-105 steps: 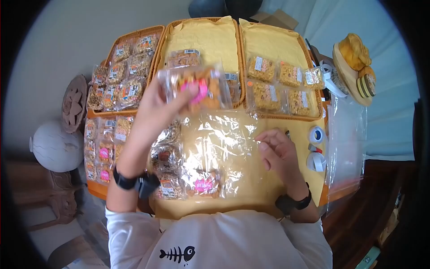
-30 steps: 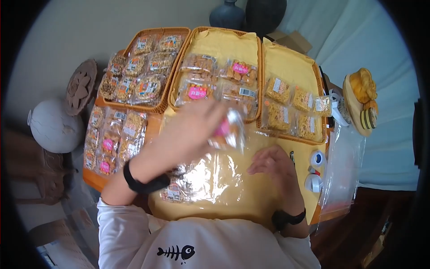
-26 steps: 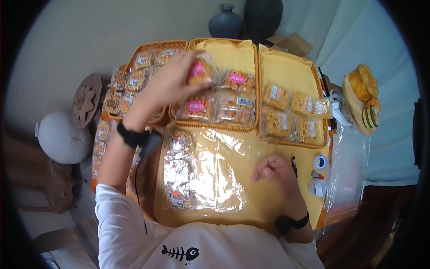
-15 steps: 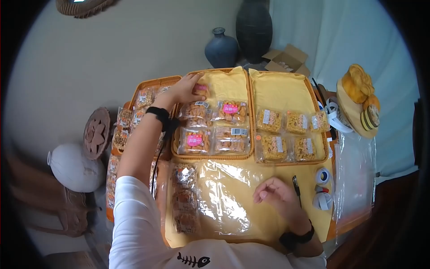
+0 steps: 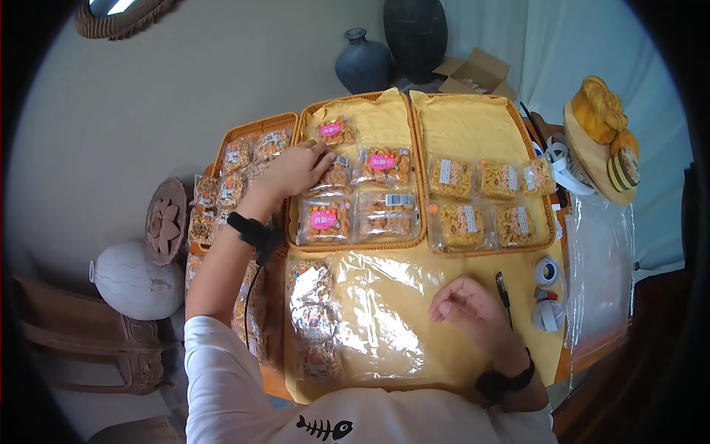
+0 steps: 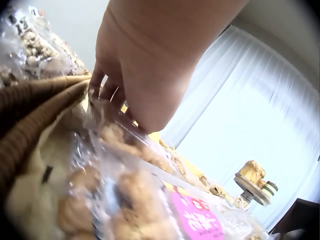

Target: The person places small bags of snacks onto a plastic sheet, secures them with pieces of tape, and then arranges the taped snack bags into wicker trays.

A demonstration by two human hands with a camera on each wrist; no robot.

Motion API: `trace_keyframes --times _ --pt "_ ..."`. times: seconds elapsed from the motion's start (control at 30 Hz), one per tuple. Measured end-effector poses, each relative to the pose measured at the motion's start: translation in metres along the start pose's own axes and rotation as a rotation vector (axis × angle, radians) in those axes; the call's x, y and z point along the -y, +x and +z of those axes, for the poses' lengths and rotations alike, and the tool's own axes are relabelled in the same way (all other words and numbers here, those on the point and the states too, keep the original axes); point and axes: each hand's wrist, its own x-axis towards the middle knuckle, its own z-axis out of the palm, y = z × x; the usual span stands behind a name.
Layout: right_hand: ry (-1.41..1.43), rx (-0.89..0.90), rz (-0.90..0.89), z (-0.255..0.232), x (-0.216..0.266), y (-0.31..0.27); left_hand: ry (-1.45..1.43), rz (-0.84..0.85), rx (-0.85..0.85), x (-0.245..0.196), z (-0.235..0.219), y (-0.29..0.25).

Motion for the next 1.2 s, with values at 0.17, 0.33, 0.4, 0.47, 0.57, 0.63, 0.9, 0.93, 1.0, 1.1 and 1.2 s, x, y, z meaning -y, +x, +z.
trace_keyframes --times 0.17,0.33,0.4,0.47,0.57,0.63,0.9,0.93,1.0,1.1,1.2 --pt "-0.235 -0.149 0.016 -0.006 0.001 -0.006 -0.015 0.021 -0.060 -0.009 0.005 -0.020" --pt "-0.370 -0.206 0.282 -0.008 0.018 -0.009 0.046 -0.039 -0.317 -0.037 -0.029 -0.071" --pt "-0.416 -0.218 0.337 0.002 0.022 -0.010 0.008 -0.161 -0.321 -0.059 -0.041 -0.107" --pt "-0.466 -0.244 0.339 0.014 0.024 -0.008 -0.094 -0.329 -0.230 -0.079 -0.043 -0.142" --pt "-0.630 -0.220 0.371 0.018 0.009 -0.005 -0.177 -0.505 -0.107 -0.095 -0.025 -0.190" --pt "-0.736 -0.245 0.329 0.023 0.005 -0.004 -0.200 -0.555 -0.105 -0.100 -0.005 -0.215" --pt "-0.870 -0.331 0.179 0.029 -0.003 0.007 -0.456 -0.629 -0.261 -0.096 0.040 -0.236" --pt "-0.814 -0.319 0.177 0.028 -0.006 0.009 -0.636 -0.664 -0.259 -0.091 0.050 -0.235" --pt "-0.696 -0.321 0.139 0.023 -0.007 0.011 -0.768 -0.650 -0.225 -0.086 0.056 -0.235" --pt "-0.422 -0.295 0.085 -0.001 -0.002 0.001 -0.860 -0.611 -0.213 -0.083 0.059 -0.235" --pt "0.104 -0.156 0.135 -0.012 0.004 -0.007 -0.772 -0.585 -0.216 -0.091 0.056 -0.233"
